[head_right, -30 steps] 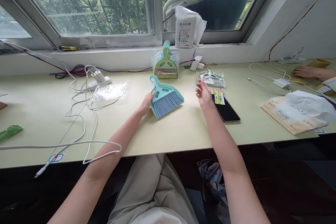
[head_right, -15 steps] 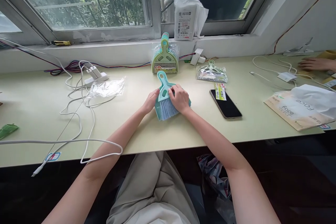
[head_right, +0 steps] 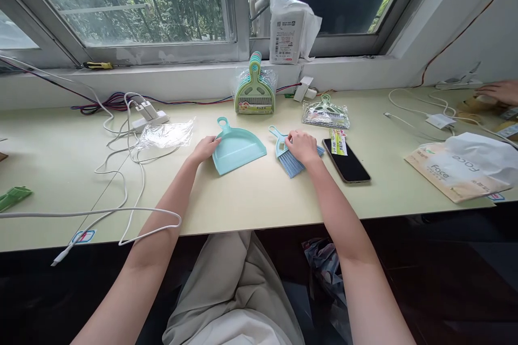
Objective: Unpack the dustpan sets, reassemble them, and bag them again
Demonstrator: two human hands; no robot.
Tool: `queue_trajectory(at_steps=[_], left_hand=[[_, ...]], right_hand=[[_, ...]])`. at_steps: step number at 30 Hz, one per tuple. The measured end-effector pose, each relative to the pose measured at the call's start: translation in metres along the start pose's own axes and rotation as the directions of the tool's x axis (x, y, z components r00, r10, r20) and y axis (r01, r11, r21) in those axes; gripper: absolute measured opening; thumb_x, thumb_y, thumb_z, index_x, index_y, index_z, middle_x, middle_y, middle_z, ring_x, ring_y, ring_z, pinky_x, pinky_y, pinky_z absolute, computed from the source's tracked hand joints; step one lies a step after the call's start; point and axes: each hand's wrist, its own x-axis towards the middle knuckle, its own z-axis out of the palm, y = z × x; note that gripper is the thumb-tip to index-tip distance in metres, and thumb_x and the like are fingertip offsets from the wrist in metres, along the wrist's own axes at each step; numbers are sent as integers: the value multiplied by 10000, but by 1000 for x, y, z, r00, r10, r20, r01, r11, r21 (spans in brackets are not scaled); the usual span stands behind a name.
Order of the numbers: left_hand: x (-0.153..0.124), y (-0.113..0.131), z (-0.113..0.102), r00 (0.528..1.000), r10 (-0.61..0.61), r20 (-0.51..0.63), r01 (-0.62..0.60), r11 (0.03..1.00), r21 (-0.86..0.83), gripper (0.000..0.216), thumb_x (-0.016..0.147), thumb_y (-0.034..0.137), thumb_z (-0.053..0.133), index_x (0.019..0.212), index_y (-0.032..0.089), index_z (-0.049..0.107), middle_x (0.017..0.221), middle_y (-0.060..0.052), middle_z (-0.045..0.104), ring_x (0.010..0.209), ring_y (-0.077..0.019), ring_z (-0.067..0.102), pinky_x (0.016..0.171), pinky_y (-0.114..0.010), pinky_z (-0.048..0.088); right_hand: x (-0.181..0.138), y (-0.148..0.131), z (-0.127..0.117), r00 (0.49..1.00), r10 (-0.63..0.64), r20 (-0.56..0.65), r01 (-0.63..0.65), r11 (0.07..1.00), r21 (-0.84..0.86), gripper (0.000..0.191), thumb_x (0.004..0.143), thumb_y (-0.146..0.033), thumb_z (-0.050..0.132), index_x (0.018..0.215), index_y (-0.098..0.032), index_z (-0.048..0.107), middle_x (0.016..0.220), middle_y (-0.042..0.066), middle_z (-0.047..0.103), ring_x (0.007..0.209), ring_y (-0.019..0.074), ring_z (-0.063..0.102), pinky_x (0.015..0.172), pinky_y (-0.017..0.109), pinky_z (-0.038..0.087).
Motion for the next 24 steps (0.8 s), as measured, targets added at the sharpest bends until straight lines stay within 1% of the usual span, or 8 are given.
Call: queue_trajectory(at_steps=[2, 4, 6, 8, 12, 16, 21, 24], left_hand=[[-1, -1, 0, 998, 49, -42, -46, 997, 63, 245, 777, 375, 618, 592, 218, 584, 701, -80, 606, 981, -307, 576, 867, -368, 396], [-4, 1, -1, 996, 65, -58, -55, 984, 169, 183, 806, 369, 567, 780, 215, 663, 893, -103, 648, 1082, -310, 542, 898, -370, 388], [-6, 5, -2, 999, 43, -29, -33, 958, 283, 269, 857, 384, 483, 966, 219, 666, 1054, -108, 634, 1131, -296, 523, 910, -370, 389], [-9, 7, -3, 1000, 29, -4, -26, 931, 365, 333, 896, 404, 405, 1050, 228, 642, 1114, -99, 619, 1131, -272, 529, 908, -365, 397], [-10, 10, -3, 998, 36, -44, -14, 908, 418, 325, 901, 439, 403, 1001, 233, 633, 1082, -76, 638, 1059, -238, 568, 869, -334, 419], [-9, 10, -4, 996, 50, -72, -12, 892, 452, 231, 869, 399, 470, 874, 229, 627, 1022, -58, 674, 970, -225, 600, 790, -308, 432], [-11, 11, -3, 996, 62, -70, -16, 853, 521, 185, 849, 321, 466, 798, 226, 617, 877, -60, 690, 845, -228, 622, 685, -294, 412], [-16, 17, 9, 995, 99, -25, -67, 816, 574, 210, 861, 295, 442, 779, 216, 618, 832, -70, 684, 806, -228, 625, 667, -293, 404]], right_hand=[[1, 1, 7, 1000, 16, 20, -16, 1000, -17, 236, 882, -354, 496, 896, -194, 669, 1004, 128, 675, 868, 241, 598, 726, 323, 379], [1, 0, 9, 999, 34, 24, -34, 999, -36, 248, 872, -379, 511, 915, -201, 678, 1014, 116, 674, 878, 237, 602, 735, 320, 385], [0, -3, 8, 998, 56, 25, -55, 997, -57, 280, 856, -431, 526, 928, -215, 688, 1033, 97, 667, 891, 234, 605, 743, 318, 393], [0, -5, 6, 996, 83, 29, -81, 994, -68, 320, 826, -490, 549, 941, -230, 698, 1062, 83, 655, 911, 233, 607, 754, 320, 401], [0, -6, 3, 990, 133, 53, -130, 990, -52, 348, 762, -524, 597, 946, -251, 707, 1065, 65, 651, 933, 235, 608, 768, 325, 410], [1, -2, 5, 982, 174, 72, -171, 984, -49, 294, 712, -440, 636, 913, -239, 708, 1031, 66, 665, 938, 242, 610, 767, 328, 414], [2, -5, 3, 972, 233, -34, -231, 972, 47, 251, 724, -396, 625, 890, -219, 688, 1035, 64, 672, 919, 229, 620, 753, 308, 426], [0, -15, 0, 972, 211, -106, -196, 972, 131, 227, 761, -410, 611, 897, -239, 671, 1046, 43, 670, 898, 218, 626, 726, 296, 433]])
